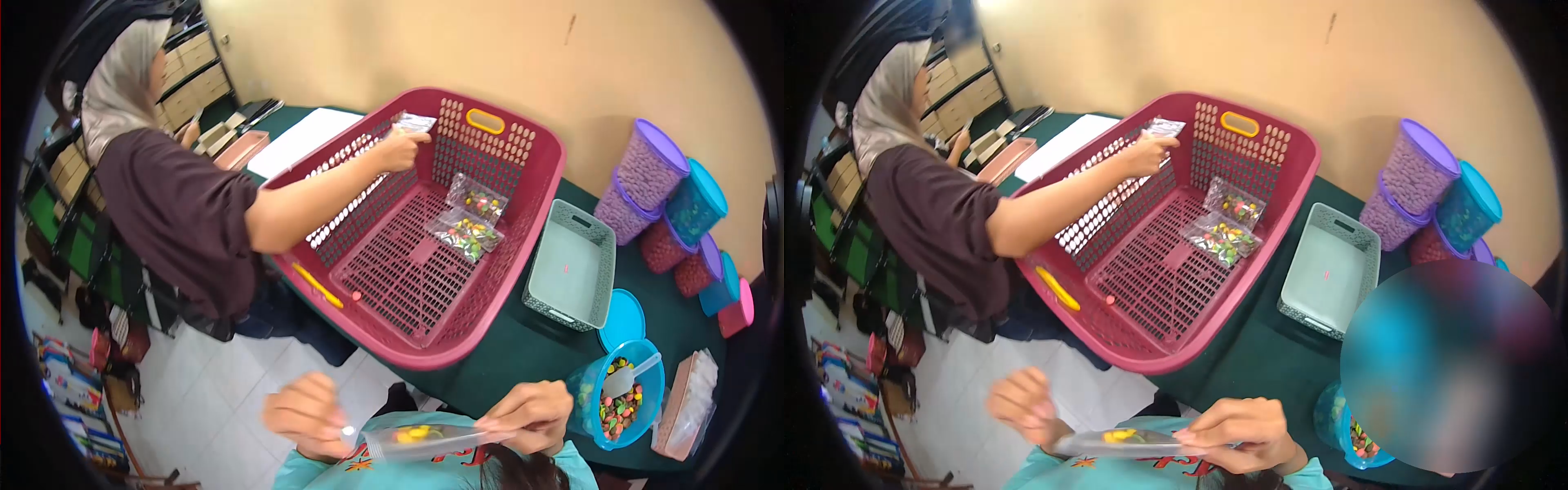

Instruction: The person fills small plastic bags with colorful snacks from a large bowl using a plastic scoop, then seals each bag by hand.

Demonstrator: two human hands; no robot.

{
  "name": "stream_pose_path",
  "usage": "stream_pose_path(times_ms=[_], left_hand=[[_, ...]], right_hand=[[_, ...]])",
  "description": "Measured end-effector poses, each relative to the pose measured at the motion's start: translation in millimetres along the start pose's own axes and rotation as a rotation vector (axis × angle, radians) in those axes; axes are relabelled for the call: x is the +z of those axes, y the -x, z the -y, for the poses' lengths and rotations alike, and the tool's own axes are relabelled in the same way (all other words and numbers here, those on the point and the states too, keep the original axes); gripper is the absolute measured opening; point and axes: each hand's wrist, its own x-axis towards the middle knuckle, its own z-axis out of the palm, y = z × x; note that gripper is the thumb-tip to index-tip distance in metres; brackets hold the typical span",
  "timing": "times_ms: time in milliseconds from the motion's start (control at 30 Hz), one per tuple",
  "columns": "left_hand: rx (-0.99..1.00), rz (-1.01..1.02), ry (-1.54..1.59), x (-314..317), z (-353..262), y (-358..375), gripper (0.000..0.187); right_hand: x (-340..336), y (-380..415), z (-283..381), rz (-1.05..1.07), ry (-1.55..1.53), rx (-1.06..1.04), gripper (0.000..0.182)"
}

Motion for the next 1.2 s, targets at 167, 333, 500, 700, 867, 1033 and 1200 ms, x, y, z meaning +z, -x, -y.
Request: stream_pose_path(times_ms=[167,333,500,700,867,1033,1200], left_hand=[[0.019,-0.382,0.179,-48,20,-19,0.028],[-0.281,-0.037,0.801,-65,51,-10,0.030],[-0.461,0.571,1.335,-37,94,-26,0.024],[-0.405,0.743,1.462,2,93,-33,0.027],[-0.268,1.461,0.897,53,65,-25,0.022],[-0.262,1.552,1.089,133,40,35,0.024],[-0.281,1.789,1.212,210,-19,101,0.022]], right_hand=[[17,-25,-27,-0.640,-0.354,-0.014,0.010],[35,-40,-44,-0.739,-0.278,0.069,0.024],[45,-1,-53,-0.844,-0.058,0.164,0.015],[67,62,-39,-0.573,0.350,0.661,0.014],[83,75,-40,-0.322,0.641,0.828,0.022],[80,145,-47,-0.438,0.677,0.646,0.021],[94,244,-4,-0.669,0.341,0.459,0.027]])
